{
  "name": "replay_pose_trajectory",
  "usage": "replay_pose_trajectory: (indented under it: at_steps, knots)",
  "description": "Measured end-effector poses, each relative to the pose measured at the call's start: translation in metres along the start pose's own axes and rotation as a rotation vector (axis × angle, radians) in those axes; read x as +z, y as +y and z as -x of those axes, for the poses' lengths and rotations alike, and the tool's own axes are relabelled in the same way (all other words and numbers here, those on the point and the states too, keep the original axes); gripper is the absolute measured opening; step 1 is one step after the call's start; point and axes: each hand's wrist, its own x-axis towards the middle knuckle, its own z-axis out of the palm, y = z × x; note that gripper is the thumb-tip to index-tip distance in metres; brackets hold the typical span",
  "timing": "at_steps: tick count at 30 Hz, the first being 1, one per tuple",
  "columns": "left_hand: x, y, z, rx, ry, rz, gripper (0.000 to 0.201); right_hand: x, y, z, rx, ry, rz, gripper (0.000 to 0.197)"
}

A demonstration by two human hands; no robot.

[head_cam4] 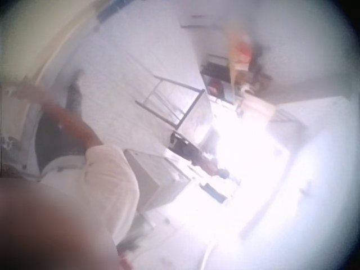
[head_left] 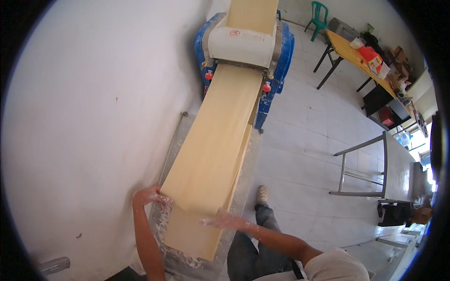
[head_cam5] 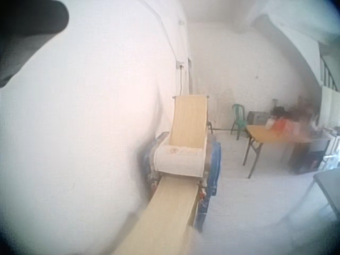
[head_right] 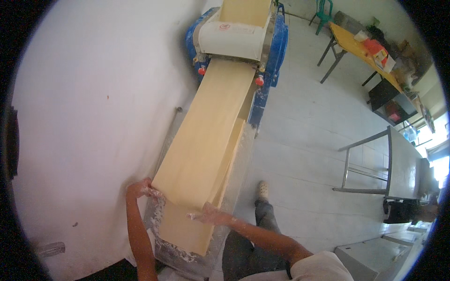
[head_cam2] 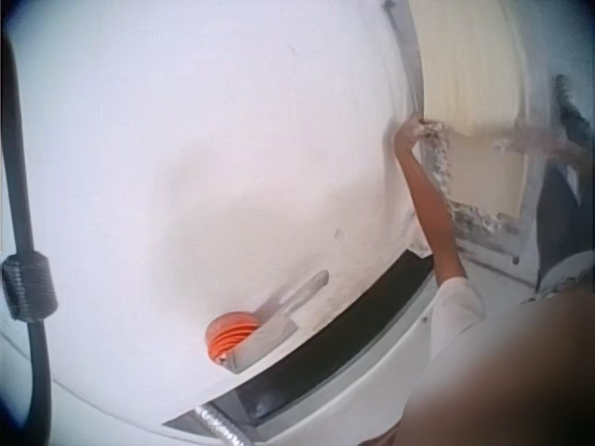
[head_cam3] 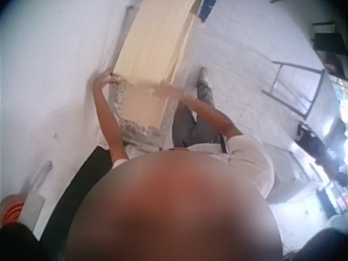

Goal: The person feeds a sheet of dough through a dough sheeter, repeatedly folding and dusting it with flour to prevent sticking. The person adjusts the dough's position and guides it through the machine multiple times to achieve a uniform thickness.

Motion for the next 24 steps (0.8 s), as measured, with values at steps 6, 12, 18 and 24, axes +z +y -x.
replay_pose_trajectory:
  at_steps: [6,12,18,24]
  knots:
    - [0.066,-0.082,0.021,-0.145,0.140,0.021,0.034,0.061,0.045,0.035,0.119,-0.012,-0.161,0.067]
    - [0.118,-0.123,0.023,0.024,0.422,0.227,0.034,0.092,0.062,0.066,0.175,0.110,0.016,0.078]
    - [0.151,-0.128,0.039,-0.029,0.664,0.161,0.039,0.112,0.076,0.087,0.124,0.169,-0.058,0.086]
    - [0.175,-0.143,0.052,0.047,0.892,0.178,0.036,0.133,0.078,0.086,0.003,0.228,-0.160,0.076]
